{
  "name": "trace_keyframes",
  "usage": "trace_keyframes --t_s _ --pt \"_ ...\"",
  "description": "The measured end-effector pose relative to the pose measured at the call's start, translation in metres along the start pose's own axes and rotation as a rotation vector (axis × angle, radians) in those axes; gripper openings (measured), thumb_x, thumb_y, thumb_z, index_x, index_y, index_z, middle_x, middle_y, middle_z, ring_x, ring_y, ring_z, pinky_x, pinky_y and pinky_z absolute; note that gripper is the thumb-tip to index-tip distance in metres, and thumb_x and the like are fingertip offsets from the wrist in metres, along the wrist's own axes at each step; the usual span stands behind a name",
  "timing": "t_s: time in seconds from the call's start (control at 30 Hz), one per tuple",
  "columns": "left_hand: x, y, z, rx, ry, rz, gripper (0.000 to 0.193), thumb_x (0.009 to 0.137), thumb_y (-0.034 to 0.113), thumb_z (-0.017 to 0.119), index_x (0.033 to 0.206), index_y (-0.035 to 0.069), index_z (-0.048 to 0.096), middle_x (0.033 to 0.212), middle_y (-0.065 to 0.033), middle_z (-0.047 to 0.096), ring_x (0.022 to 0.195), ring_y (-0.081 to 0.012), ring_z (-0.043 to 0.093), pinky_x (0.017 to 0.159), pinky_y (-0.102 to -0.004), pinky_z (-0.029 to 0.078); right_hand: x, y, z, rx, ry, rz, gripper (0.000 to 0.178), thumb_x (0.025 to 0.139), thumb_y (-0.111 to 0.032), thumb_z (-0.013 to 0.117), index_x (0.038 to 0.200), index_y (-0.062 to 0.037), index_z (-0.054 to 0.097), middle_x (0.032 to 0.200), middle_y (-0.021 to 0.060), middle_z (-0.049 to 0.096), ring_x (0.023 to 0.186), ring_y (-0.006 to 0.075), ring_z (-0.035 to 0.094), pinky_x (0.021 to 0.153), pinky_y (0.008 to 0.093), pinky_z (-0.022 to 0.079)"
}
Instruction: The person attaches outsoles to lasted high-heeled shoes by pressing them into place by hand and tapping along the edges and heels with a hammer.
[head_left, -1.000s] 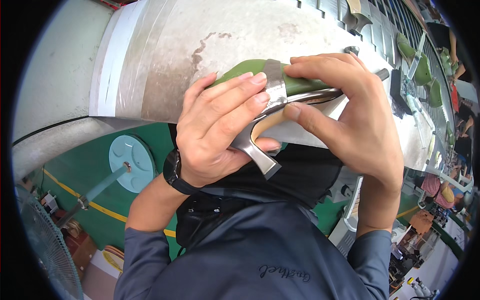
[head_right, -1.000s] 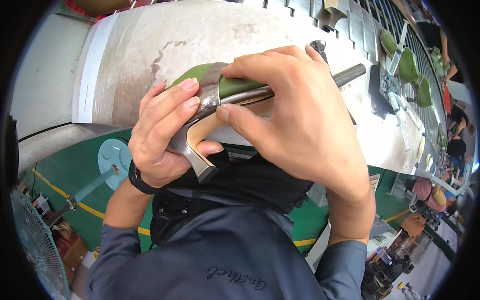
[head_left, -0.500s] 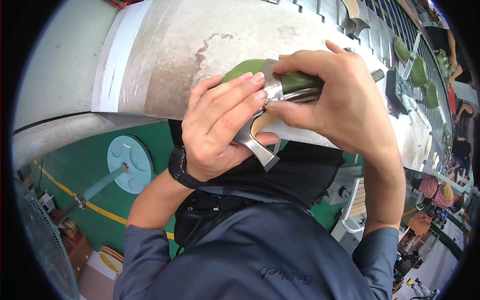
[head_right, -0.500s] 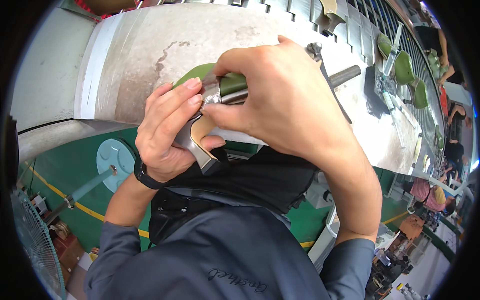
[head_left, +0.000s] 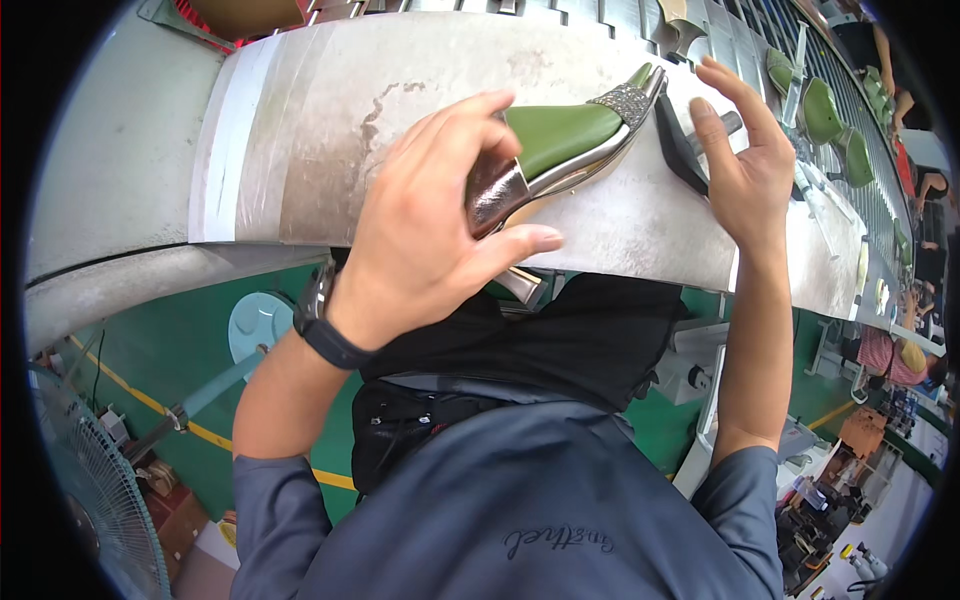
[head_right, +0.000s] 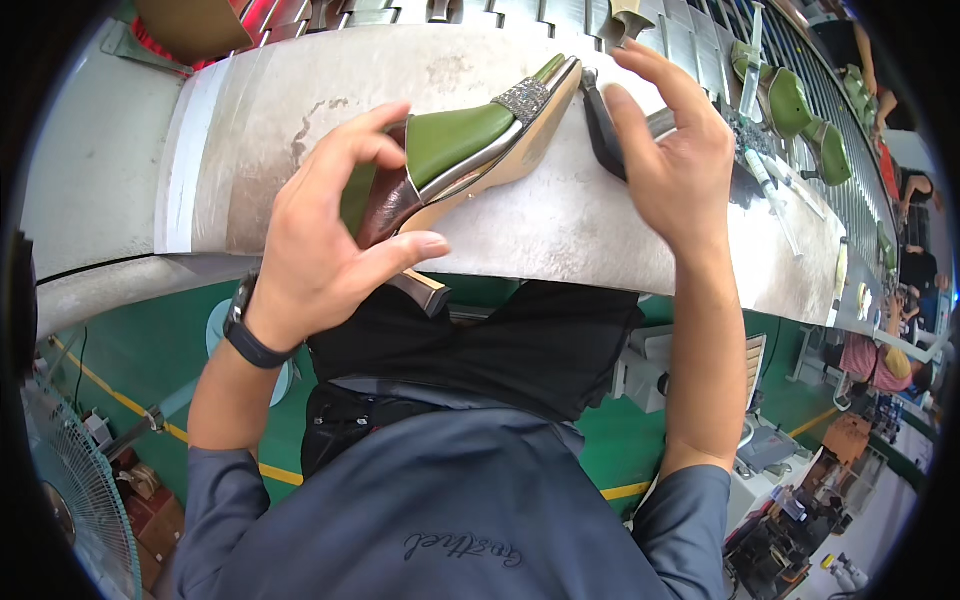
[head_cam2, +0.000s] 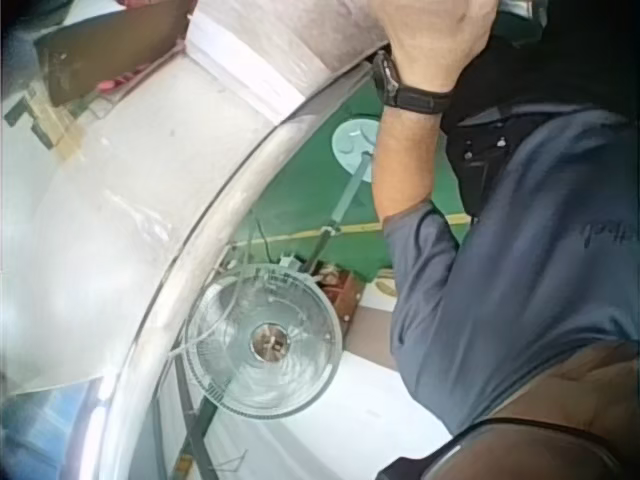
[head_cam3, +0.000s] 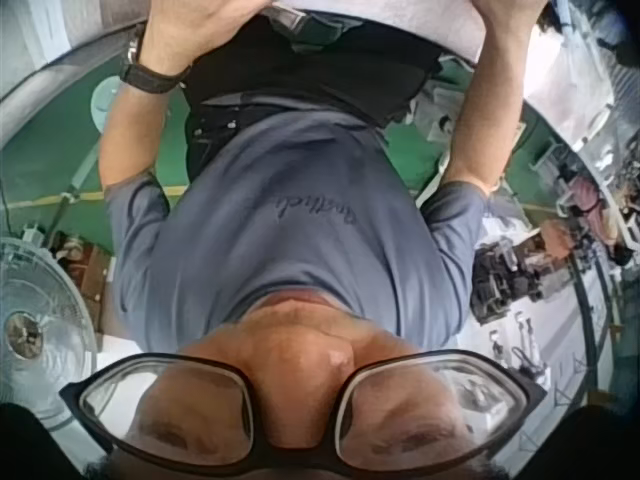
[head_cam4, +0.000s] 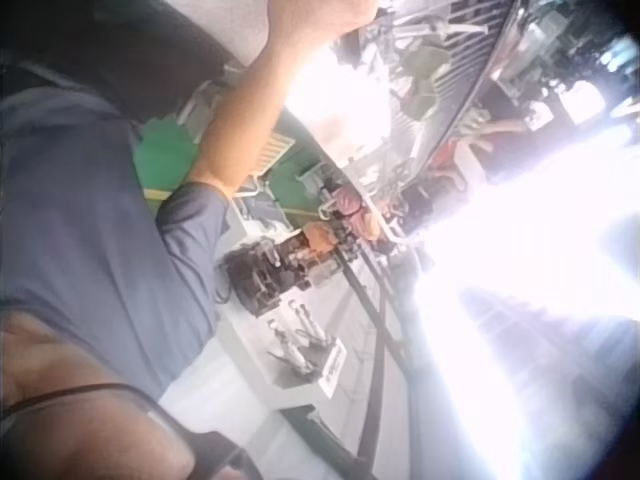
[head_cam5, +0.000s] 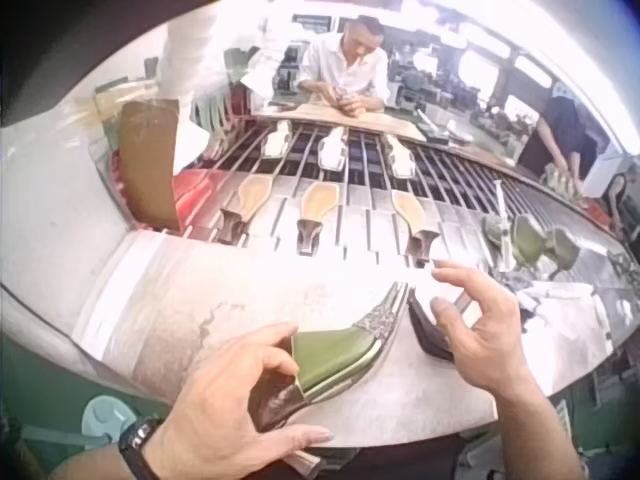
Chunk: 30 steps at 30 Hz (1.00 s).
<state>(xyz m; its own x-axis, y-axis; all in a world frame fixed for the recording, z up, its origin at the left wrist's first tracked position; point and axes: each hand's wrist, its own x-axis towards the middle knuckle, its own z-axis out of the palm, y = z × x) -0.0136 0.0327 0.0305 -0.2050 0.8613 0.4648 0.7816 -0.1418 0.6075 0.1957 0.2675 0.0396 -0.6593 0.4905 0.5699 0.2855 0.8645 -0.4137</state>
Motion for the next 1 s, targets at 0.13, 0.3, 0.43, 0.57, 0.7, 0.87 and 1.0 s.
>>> trace_keyframes --t_s 0.13,0.3,0.43,0.57,0.7,0.87,1.0 --pt "0.026 0.003 0.007 -0.173 -0.176 -0.168 0.043 0.079 0.014 0.089 0.1 0.005 0.052 0.138 -0.0276 0.064 0.099 -0.0226 0.068 0.075 -0.0332 0.052 -0.021 0.029 -0.018 0.0 -0.18 0.238 0.042 0.092 -0.003 0.068 0.133 -0.0074 0.07 0.123 0.0147 0.074 0.12 0.0288 0.069 0.105 0.0384 0.051" --pt "0.029 -0.003 0.012 -0.236 -0.215 -0.191 0.037 0.084 0.013 0.085 0.093 0.005 0.05 0.123 -0.0203 0.068 0.106 -0.018 0.066 0.076 -0.0311 0.05 -0.012 0.019 -0.034 -0.066 -0.409 0.041 0.061 0.085 0.008 0.062 0.142 -0.0135 0.065 0.126 0.0125 0.069 0.117 0.032 0.064 0.104 0.0407 0.05" --pt "0.034 0.001 0.023 -0.177 -0.104 -0.202 0.036 0.086 0.017 0.084 0.108 -0.001 0.061 0.114 -0.0174 0.066 0.115 -0.0257 0.065 0.09 -0.0377 0.052 -0.01 0.015 -0.036 -0.157 -0.506 -0.052 0.06 0.083 0.009 0.061 0.139 -0.0115 0.066 0.112 0.0123 0.069 0.11 0.0312 0.061 0.099 0.0414 0.051" --pt "0.051 0.004 0.024 0.051 -0.205 -0.084 0.056 0.087 0.027 0.082 0.13 -0.001 0.062 0.108 -0.0159 0.063 0.104 -0.0326 0.064 0.094 -0.0404 0.051 -0.017 0.011 -0.043 -0.203 -0.613 -0.136 0.057 0.083 0.004 0.062 0.138 -0.0105 0.066 0.107 0.0122 0.065 0.102 0.0315 0.06 0.096 0.0422 0.049" --pt "0.064 0.004 0.026 0.065 -0.251 -0.08 0.063 0.083 0.026 0.083 0.137 0.002 0.06 0.107 -0.0152 0.062 0.103 -0.0309 0.063 0.093 -0.0404 0.051 -0.037 -0.003 -0.038 -0.182 -0.582 -0.041 0.061 0.076 0.005 0.064 0.136 -0.0061 0.06 0.099 0.0133 0.061 0.094 0.0334 0.061 0.087 0.0434 0.051" --pt "0.071 0.0 0.031 -0.02 -0.329 -0.074 0.085 0.082 0.026 0.085 0.154 0.004 0.045 0.121 -0.0196 0.064 0.115 -0.0347 0.064 0.102 -0.0405 0.049 -0.053 -0.031 -0.03 0.255 -0.349 0.24 0.034 0.083 -0.001 0.076 0.117 -0.0032 0.069 0.094 0.0133 0.068 0.087 0.0307 0.069 0.076 0.0372 0.056" --pt "0.081 0.003 0.034 -0.211 -0.45 -0.135 0.096 0.081 0.025 0.085 0.162 0.005 0.037 0.148 -0.0269 0.057 0.136 -0.0393 0.057 0.114 -0.0404 0.042 -0.045 -0.028 -0.026 0.555 -0.063 0.224 0.025 0.09 -0.009 0.079 0.113 -0.0007 0.074 0.099 0.0064 0.074 0.087 0.017 0.07 0.077 0.0284 0.055"
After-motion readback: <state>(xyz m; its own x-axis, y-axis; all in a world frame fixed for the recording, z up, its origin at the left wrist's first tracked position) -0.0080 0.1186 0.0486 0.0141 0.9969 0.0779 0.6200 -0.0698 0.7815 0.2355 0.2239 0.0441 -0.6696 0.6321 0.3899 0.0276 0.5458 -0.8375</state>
